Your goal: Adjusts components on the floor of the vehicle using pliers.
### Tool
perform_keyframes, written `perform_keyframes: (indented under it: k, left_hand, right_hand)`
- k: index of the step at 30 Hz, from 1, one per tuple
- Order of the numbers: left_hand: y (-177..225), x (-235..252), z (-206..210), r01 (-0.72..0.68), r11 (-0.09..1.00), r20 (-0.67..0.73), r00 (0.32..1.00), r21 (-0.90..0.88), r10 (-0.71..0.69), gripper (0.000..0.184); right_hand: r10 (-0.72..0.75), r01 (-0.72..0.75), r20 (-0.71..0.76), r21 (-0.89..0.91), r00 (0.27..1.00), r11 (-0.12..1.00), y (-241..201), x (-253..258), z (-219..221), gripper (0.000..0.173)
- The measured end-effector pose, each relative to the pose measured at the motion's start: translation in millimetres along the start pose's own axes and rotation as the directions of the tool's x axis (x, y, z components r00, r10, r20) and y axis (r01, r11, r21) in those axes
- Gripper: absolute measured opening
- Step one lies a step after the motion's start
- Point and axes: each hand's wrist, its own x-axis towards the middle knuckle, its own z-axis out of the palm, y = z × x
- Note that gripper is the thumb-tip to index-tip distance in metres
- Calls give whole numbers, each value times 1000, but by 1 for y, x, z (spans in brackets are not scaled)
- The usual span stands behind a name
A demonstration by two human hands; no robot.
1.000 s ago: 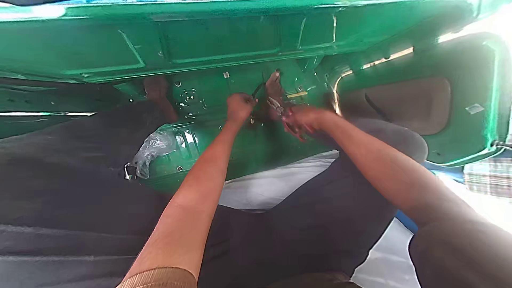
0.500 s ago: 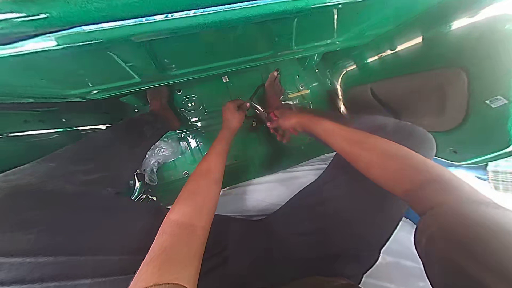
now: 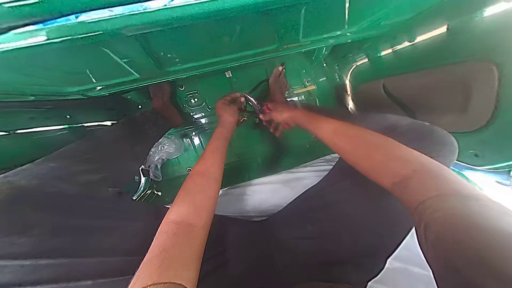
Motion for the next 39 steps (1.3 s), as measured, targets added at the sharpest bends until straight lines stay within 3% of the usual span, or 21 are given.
perform_keyframes:
  k: [7,11,15,22,31,39]
  left_hand:
    - [3,-1,2,100,979,-82,990,-177,-116,10]
    - [7,2,5,199,958,-83,972,-206,-220,12]
    - [7,3,5,221,945,-69,967,-239,-244,12]
    - [6,-2,13,144,973,-124,978,-183,-168,13]
    - [7,-8,13,242,949,-83,961,-202,-263,16]
    - [9,-5,4,394,911,19,918,-122,-395,19]
  right_hand:
    - [-17,11,-40,-137,999,990,-2,6,0,59]
    - [-175,141,-70,-342,982,929,3,13,-1,57]
    - [-265,216,-69,-399,962,891,7,17,-1,56]
    - [-221,195,-65,-282,973,940,6,17,1,56]
    - [-202,194,-21,-191,979,962,9,17,4,61]
    - [-154,153,68,22,986,988,10,11,8,76]
